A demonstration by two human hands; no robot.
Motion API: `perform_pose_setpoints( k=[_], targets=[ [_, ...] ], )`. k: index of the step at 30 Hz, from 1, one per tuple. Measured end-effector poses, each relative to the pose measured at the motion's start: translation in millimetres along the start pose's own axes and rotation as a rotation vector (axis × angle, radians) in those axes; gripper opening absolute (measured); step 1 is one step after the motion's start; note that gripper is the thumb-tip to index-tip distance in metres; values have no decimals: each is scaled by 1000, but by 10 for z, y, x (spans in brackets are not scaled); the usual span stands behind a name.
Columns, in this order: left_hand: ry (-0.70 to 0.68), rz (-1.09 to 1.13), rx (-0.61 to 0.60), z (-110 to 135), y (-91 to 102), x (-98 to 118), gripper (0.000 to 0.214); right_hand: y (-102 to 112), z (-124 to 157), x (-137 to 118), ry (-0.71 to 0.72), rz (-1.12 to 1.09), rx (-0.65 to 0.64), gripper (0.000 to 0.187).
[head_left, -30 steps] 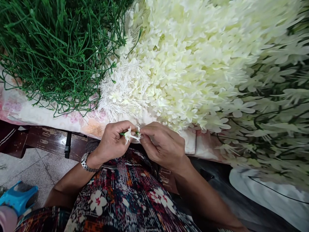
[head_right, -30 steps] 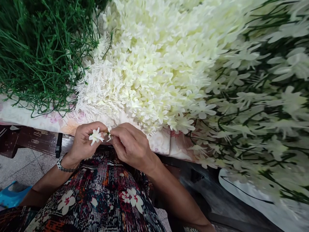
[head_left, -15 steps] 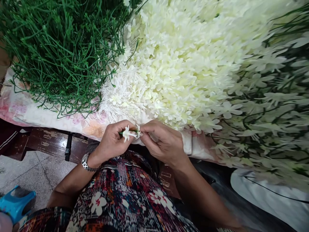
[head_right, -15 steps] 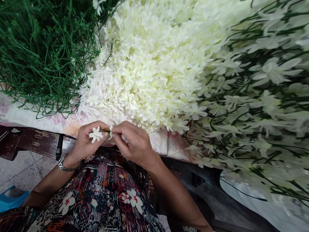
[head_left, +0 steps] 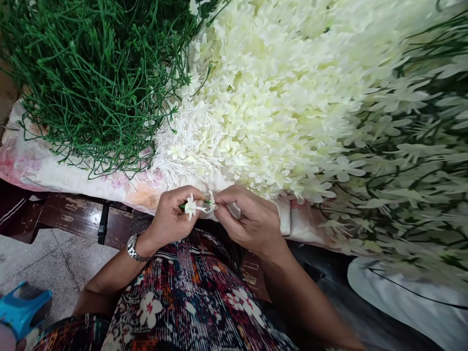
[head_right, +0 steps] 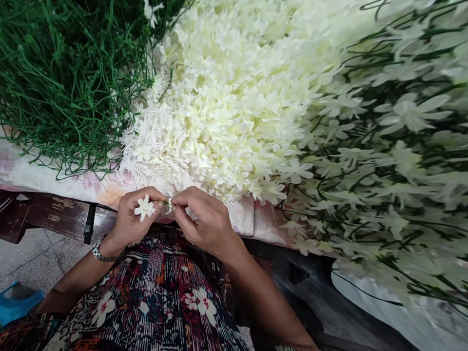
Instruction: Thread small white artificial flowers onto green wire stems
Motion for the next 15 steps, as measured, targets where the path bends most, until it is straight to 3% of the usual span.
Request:
perform_pose_setpoints(
  k=[9,15],
  targets=[
    [3,-23,-19,-13,-32,-38,8,-62,29,44,28,28,42,20],
    [2,-79,26,-17,-28,-6,18,113,-23,-8,27,101,-96,19]
  ],
)
Point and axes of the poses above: each hand's wrist, its own z-axis away from the middle knuckle, its own y-axis out of the back of the hand, x = y × z, the point moved 3 cm from there along -z, towards the middle knuckle, and after that the axes turned 8 degrees about y, right-handed, at the moved point
